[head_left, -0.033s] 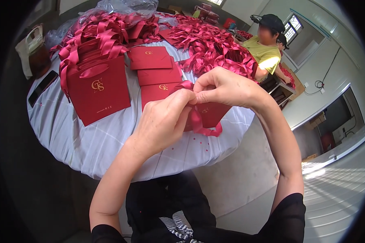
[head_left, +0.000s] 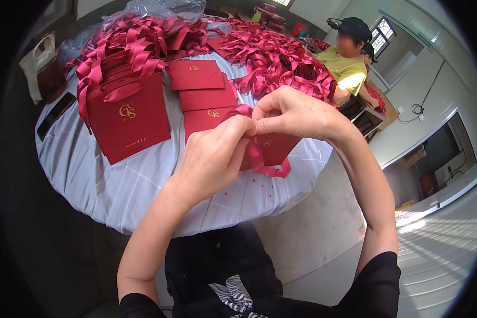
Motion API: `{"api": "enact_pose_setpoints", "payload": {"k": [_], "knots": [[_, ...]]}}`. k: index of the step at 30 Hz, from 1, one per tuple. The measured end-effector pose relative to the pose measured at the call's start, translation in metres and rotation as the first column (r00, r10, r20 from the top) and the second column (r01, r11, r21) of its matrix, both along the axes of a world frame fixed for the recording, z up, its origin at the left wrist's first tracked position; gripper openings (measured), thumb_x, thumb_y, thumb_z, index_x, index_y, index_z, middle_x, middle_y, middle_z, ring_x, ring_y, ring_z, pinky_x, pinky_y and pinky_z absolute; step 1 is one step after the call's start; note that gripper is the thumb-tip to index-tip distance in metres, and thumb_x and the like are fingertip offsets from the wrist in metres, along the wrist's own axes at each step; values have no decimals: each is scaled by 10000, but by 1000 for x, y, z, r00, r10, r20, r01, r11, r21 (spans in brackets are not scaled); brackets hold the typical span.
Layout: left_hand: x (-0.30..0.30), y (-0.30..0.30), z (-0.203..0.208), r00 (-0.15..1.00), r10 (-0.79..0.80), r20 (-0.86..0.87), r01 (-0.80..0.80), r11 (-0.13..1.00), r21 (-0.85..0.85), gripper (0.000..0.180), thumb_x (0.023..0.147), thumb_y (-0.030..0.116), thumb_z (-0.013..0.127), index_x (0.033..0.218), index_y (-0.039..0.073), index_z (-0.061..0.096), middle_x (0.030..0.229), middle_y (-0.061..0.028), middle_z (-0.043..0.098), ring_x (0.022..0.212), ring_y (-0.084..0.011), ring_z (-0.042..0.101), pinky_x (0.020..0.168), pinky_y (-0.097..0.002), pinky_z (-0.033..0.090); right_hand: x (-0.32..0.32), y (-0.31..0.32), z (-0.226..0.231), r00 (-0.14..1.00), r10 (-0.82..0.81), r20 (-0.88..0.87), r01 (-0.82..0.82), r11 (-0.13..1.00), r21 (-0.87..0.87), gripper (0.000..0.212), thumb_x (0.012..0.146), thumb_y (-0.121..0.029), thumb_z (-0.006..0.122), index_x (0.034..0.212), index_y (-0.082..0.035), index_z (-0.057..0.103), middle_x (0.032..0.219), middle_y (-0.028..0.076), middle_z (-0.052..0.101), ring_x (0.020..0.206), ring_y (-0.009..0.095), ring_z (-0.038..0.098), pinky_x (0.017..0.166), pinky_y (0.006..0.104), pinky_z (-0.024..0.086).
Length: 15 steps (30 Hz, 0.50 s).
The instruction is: The person attaches ribbon handles to gift bags by threading ribbons through the bag holes by hand and stacks the assembled gift bags.
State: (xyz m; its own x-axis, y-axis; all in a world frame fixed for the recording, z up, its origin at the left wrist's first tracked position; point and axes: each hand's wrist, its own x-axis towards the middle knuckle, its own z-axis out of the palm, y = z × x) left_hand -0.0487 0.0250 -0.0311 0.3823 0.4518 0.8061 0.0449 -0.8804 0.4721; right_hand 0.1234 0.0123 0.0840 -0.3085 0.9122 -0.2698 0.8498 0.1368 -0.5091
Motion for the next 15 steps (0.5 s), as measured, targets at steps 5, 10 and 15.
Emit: {"api": "enact_pose_setpoints", "payload": {"k": [5,10,15], "knots": [[0,0,3,1000,3,14,-3,1000,-24,163,800,-30,573,939,36,520,828,-121,614,698,-311,626,561,-388,482,1,-11,-22,941,-131,-312,182,973,141,169,798,-155,650,796,10,686,697,11,627,680,58,555,625,234,450],[4,-5,2,1000,-13,-3,13,1000,25,167,789,-36,577,926,43,522,820,-100,613,686,-291,623,549,-373,472,12,1,-10,912,-86,-402,235,912,337,197,842,-184,660,840,13,672,716,-16,604,675,36,521,605,214,424],[1,0,3,1000,-4,-2,4,1000,-11,163,794,-20,589,936,40,537,818,-108,620,721,-288,637,585,-364,490,3,8,-7,881,-120,-458,271,921,280,202,840,-200,668,868,-1,675,671,-39,560,562,22,443,475,216,349]]}}
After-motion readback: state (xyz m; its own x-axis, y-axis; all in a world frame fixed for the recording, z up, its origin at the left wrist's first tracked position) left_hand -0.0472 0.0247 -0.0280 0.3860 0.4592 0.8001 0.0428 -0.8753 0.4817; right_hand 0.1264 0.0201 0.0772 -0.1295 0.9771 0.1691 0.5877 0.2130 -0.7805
